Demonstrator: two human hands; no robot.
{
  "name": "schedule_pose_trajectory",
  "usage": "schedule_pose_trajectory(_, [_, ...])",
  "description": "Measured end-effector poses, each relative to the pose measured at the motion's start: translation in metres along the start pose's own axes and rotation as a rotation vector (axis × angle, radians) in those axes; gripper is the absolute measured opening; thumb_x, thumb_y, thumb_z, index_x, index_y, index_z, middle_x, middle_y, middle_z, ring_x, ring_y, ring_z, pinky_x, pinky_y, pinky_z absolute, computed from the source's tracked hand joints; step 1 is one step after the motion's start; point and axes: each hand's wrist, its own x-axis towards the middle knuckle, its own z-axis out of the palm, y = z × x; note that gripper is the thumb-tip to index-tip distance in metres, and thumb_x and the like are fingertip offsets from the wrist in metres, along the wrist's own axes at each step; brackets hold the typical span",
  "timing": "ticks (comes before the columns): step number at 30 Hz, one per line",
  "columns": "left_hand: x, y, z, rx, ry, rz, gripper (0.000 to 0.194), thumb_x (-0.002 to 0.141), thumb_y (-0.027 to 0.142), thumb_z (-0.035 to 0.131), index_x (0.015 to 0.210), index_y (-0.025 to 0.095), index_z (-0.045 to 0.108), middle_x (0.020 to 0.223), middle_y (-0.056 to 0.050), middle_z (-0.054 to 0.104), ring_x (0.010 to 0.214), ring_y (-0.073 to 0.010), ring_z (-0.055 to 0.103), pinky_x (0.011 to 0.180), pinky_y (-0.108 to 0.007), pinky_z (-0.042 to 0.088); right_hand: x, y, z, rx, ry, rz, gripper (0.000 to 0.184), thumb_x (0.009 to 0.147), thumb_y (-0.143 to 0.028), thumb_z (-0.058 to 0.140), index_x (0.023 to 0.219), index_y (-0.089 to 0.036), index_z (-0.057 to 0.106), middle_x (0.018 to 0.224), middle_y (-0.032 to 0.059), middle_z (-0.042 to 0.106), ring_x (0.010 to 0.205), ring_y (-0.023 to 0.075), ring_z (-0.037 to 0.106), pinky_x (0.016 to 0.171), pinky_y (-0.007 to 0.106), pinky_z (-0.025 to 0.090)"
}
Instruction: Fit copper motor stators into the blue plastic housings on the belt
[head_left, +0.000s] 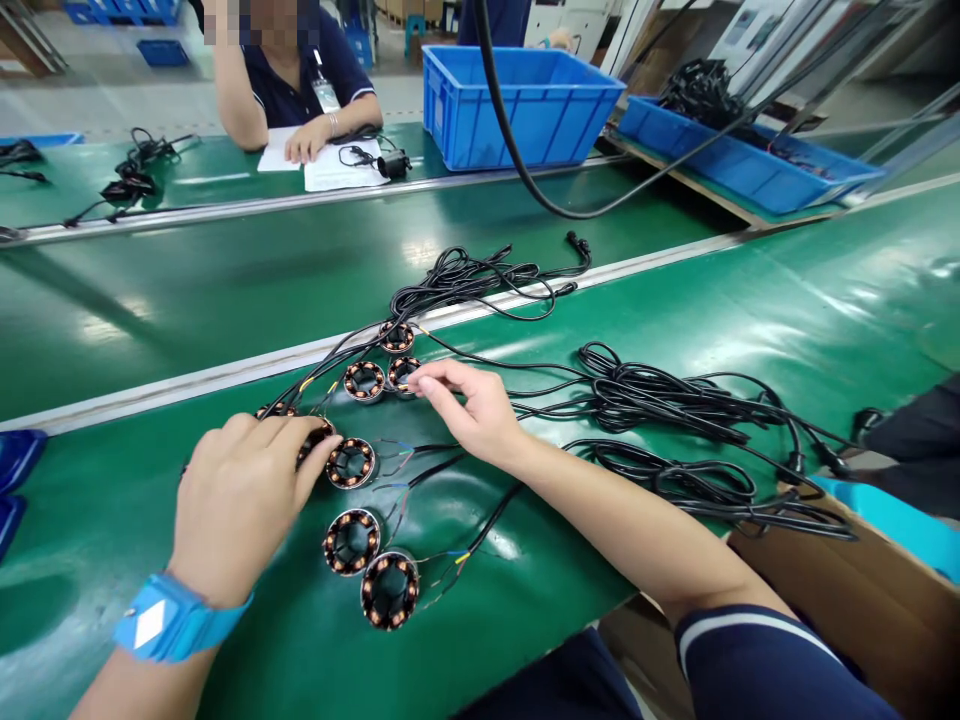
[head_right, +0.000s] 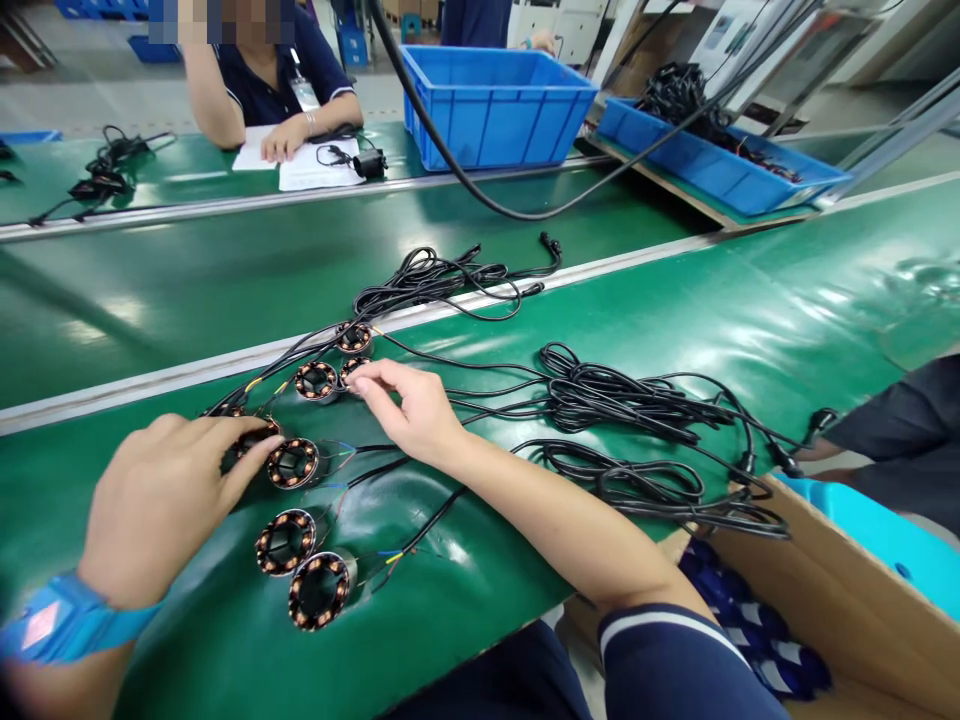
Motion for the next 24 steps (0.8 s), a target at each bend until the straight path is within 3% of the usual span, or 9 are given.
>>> schedule_pose_trajectory(2, [0.008, 0.009, 0.005, 0.016, 0.066, 0.02, 0.026, 0.101, 0.039, 0.054, 0.112, 0.021, 0.07, 0.095, -0.006, 0.074, 0.085, -0.0307, 0.054, 0.069, -0.042, 0.035, 0.006, -0.004, -0.007, -0.159, 0.061, -0.077, 0.018, 0.101, -0.028, 0.056, 0.105, -0.019, 0.072, 0.101, 0.0037, 0.076, 0.093, 0.0151, 0.07, 0.088, 0.029, 0.055])
schedule_pose_trajectory(5, [0.029, 0.022, 0.016, -0.021, 0.079, 0.064, 0.027, 0.101, 0.03, 0.053, 0.123, 0.021, 0.066, 0.112, -0.005, 0.073, 0.097, -0.0302, 0.057, 0.072, -0.042, 0.037, 0.012, -0.005, -0.015, -0.274, 0.046, -0.069, 0.017, 0.1, -0.024, 0.055, 0.103, -0.019, 0.071, 0.096, 0.0025, 0.075, 0.087, 0.0147, 0.069, 0.081, 0.027, 0.055])
schedule_pose_trajectory(7, [0.044, 0.025, 0.023, -0.033, -0.001, 0.095, 0.025, 0.1, 0.026, 0.054, 0.122, 0.019, 0.065, 0.112, -0.006, 0.073, 0.097, -0.0299, 0.059, 0.073, -0.042, 0.038, 0.01, -0.004, -0.016, -0.306, 0.04, -0.106, 0.018, 0.101, -0.023, 0.054, 0.106, -0.018, 0.071, 0.099, 0.0034, 0.075, 0.089, 0.0149, 0.07, 0.083, 0.027, 0.055])
schedule_pose_trajectory(10, [0.055, 0.02, 0.028, -0.048, -0.139, 0.134, 0.019, 0.098, 0.022, 0.056, 0.114, 0.016, 0.064, 0.094, -0.007, 0.071, 0.089, -0.0293, 0.059, 0.074, -0.042, 0.04, 0.0, -0.001, -0.012, -0.334, 0.033, -0.26, 0.019, 0.102, -0.02, 0.052, 0.11, -0.017, 0.069, 0.106, 0.0068, 0.075, 0.099, 0.0161, 0.07, 0.094, 0.03, 0.055])
schedule_pose_trajectory(12, [0.051, 0.011, 0.027, -0.146, -0.216, 0.182, 0.016, 0.099, 0.025, 0.055, 0.111, 0.019, 0.064, 0.089, -0.005, 0.069, 0.086, -0.027, 0.059, 0.077, -0.041, 0.042, -0.007, 0.0, -0.007, -0.333, -0.018, -0.378, 0.021, 0.102, -0.017, 0.049, 0.112, -0.017, 0.068, 0.109, 0.0081, 0.075, 0.103, 0.0171, 0.07, 0.097, 0.033, 0.056])
schedule_pose_trajectory(14, [0.04, 0.001, 0.023, -0.296, -0.278, 0.213, 0.017, 0.102, 0.033, 0.051, 0.111, 0.025, 0.065, 0.092, -0.002, 0.069, 0.086, -0.0241, 0.06, 0.08, -0.039, 0.043, -0.013, -0.001, -0.001, -0.308, -0.102, -0.405, 0.024, 0.102, -0.017, 0.047, 0.113, -0.018, 0.068, 0.111, 0.0084, 0.075, 0.106, 0.0181, 0.07, 0.098, 0.034, 0.056])
schedule_pose_trajectory(17, [0.025, -0.009, 0.019, -0.444, -0.329, 0.202, 0.026, 0.104, 0.044, 0.045, 0.113, 0.033, 0.066, 0.097, -0.001, 0.069, 0.088, -0.0222, 0.06, 0.081, -0.037, 0.044, -0.013, -0.001, 0.006, -0.251, -0.241, -0.149, 0.023, 0.103, -0.026, 0.048, 0.111, -0.019, 0.069, 0.11, 0.0084, 0.074, 0.105, 0.02, 0.069, 0.097, 0.035, 0.055])
schedule_pose_trajectory(21, [0.023, -0.01, 0.018, -0.471, -0.325, 0.219, 0.032, 0.104, 0.047, 0.041, 0.107, 0.031, 0.069, 0.09, -0.002, 0.069, 0.084, -0.0218, 0.06, 0.077, -0.036, 0.043, -0.005, 0.002, 0.012, 0.008, -0.528, 0.411, 0.03, 0.105, -0.039, 0.049, 0.099, -0.018, 0.07, 0.088, 0.0038, 0.073, 0.074, 0.0149, 0.066, 0.064, 0.026, 0.052])
schedule_pose_trajectory(24, [0.026, -0.008, 0.019, -0.484, -0.301, 0.272, 0.032, 0.105, 0.041, 0.04, 0.109, 0.033, 0.071, 0.094, -0.001, 0.072, 0.084, -0.0206, 0.061, 0.076, -0.035, 0.043, 0.0, 0.007, 0.013, 0.302, -0.551, 0.586, 0.022, 0.1, -0.032, 0.056, 0.093, -0.016, 0.068, 0.094, 0.0041, 0.072, 0.07, 0.0104, 0.061, 0.059, 0.02, 0.048])
